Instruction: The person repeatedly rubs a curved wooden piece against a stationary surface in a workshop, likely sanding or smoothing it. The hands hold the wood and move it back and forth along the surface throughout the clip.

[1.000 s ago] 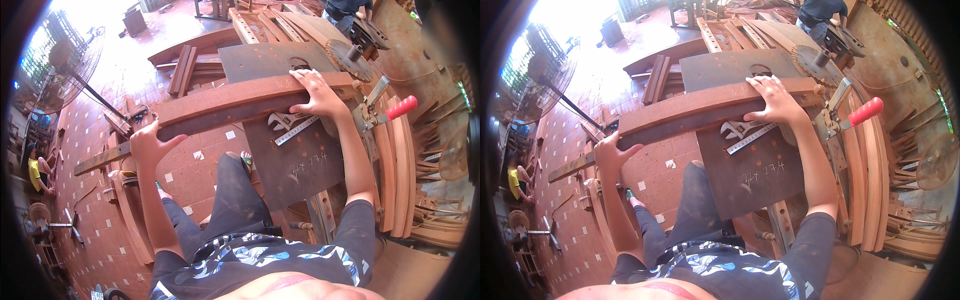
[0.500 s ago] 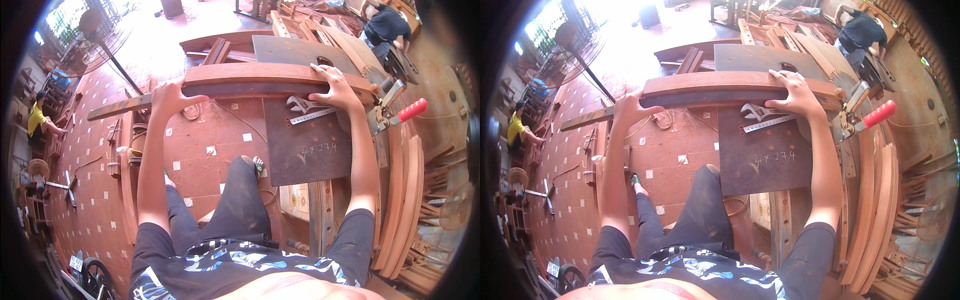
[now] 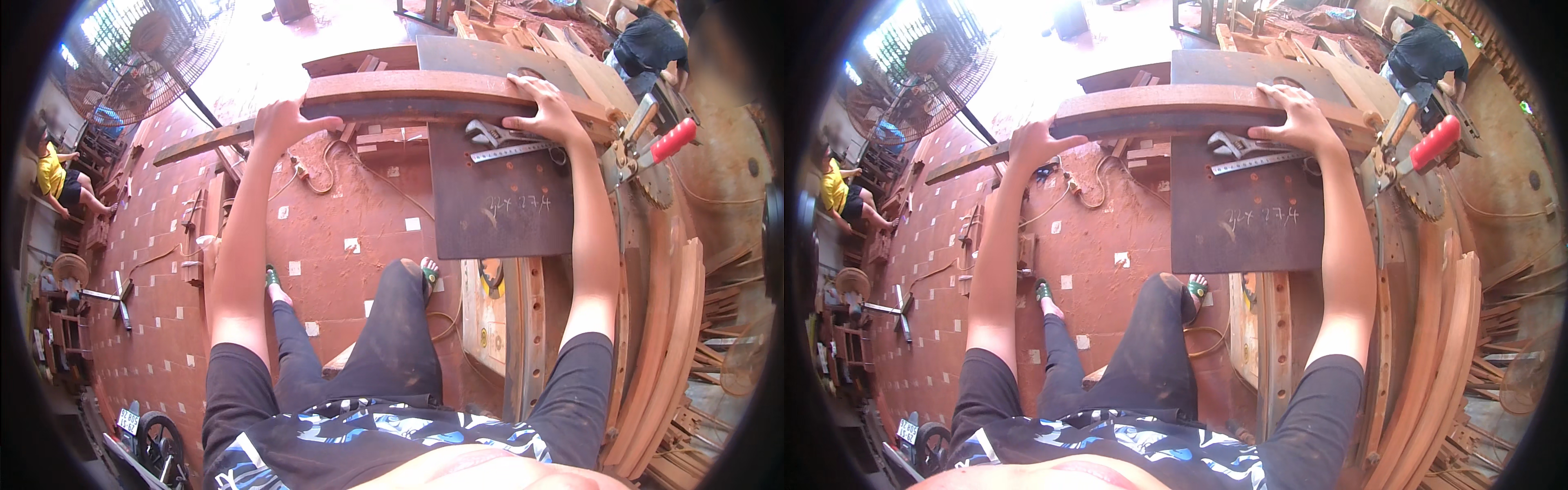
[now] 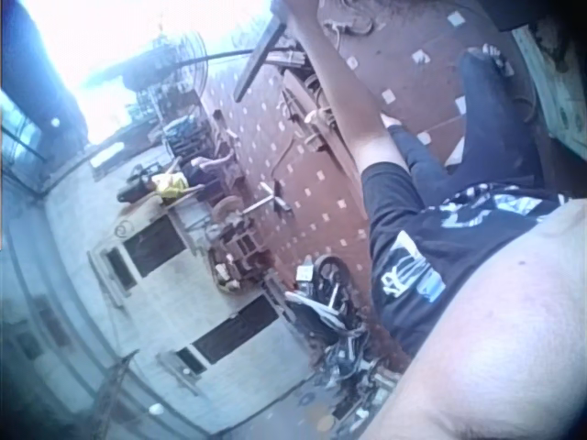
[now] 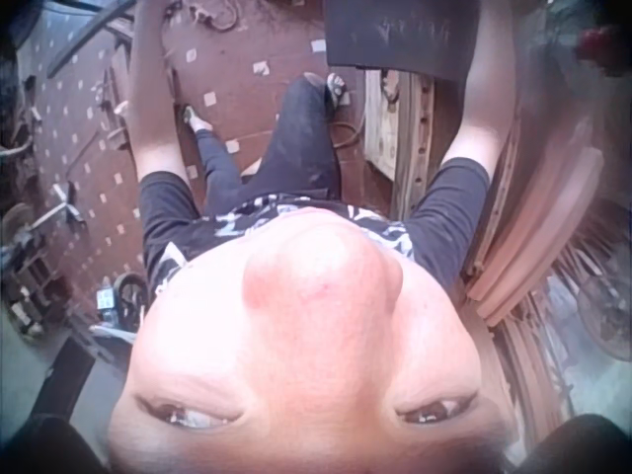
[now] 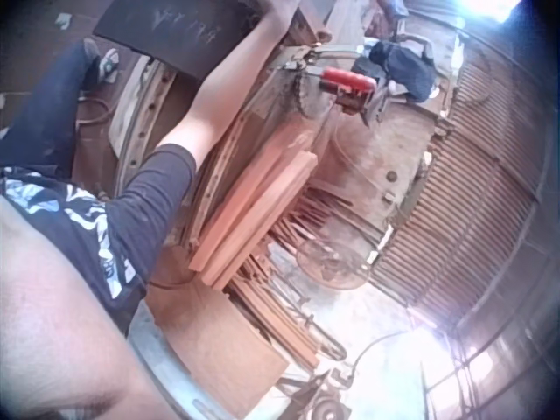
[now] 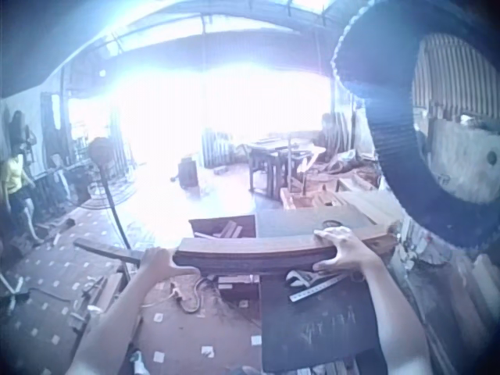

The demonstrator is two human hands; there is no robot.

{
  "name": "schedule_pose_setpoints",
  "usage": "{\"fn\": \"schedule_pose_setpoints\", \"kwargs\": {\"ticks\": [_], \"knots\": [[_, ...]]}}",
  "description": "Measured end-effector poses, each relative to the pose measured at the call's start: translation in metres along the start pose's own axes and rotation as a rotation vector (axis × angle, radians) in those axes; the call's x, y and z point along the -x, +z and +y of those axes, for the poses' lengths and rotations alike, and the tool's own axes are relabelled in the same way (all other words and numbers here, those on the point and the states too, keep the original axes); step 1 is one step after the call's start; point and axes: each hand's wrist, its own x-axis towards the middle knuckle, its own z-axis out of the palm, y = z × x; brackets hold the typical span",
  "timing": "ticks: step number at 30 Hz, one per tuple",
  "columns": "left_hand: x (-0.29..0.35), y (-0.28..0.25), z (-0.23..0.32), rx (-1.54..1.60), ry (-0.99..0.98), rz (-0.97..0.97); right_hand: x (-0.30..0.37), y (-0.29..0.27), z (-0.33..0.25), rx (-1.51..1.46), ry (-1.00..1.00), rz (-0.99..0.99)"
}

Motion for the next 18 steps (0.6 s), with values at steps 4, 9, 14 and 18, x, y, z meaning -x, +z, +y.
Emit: {"fn": "schedule_pose_setpoints", "kwargs": {"ticks": [4,9,14,18], "knots": [[0.002,0.002,-0.003,-0.043,0.045,0.071,0.002,0.001,-0.002,0.071,0.013,0.009],[-0.002,0.002,0.001,-0.059,0.078,0.129,0.001,0.007,0.002,0.132,0.036,0.030],[0.001,-0.002,0.001,-0.087,0.045,0.136,0.001,0.003,-0.009,0.174,0.092,0.017],[0.003,-0.003,0.001,-0.097,0.067,0.159,0.001,0.002,-0.009,0.178,0.090,0.036]]}}
